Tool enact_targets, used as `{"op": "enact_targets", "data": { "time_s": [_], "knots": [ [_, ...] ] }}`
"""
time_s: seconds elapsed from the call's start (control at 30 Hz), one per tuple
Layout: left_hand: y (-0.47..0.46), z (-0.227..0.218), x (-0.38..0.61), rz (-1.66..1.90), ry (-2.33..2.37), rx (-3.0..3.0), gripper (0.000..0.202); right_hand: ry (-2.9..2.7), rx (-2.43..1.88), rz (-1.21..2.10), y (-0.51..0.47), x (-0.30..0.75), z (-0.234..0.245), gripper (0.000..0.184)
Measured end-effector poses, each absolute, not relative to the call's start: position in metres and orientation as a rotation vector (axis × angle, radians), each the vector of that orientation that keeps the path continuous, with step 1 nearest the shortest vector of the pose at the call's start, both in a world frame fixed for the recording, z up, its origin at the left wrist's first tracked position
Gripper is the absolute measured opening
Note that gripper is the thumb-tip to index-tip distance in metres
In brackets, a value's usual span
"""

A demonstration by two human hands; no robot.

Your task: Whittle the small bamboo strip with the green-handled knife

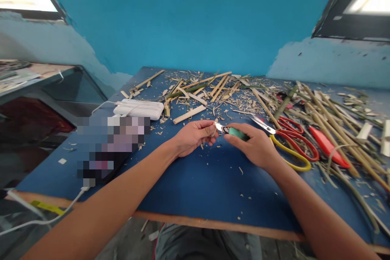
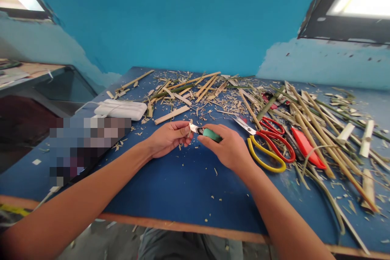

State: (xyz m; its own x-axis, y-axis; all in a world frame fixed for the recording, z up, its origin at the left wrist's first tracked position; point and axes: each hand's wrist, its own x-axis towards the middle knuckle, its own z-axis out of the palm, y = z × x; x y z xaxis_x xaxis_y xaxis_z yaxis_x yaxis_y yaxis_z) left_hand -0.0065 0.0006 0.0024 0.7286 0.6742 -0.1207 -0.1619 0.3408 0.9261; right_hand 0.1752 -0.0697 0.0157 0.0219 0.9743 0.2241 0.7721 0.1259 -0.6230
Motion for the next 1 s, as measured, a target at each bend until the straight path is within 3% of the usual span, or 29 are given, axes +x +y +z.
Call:
{"op": "enact_targets", "data": {
  "time_s": [0.5, 1.0],
  "knots": [
    [-0.0030, -0.0014, -0.0013, 0.597, 0.619, 1.344, 0.026, -1.802, -1.754, 0.335, -0.0650, 0.1707, 0.0089, 0.032],
    [-0.0053, 0.0057, -0.0043, 0.531, 0.522, 1.207, 0.025, -1.829, -1.678, 0.376, -0.0674, 0.1741, 0.0147, 0.037]
  ]
}}
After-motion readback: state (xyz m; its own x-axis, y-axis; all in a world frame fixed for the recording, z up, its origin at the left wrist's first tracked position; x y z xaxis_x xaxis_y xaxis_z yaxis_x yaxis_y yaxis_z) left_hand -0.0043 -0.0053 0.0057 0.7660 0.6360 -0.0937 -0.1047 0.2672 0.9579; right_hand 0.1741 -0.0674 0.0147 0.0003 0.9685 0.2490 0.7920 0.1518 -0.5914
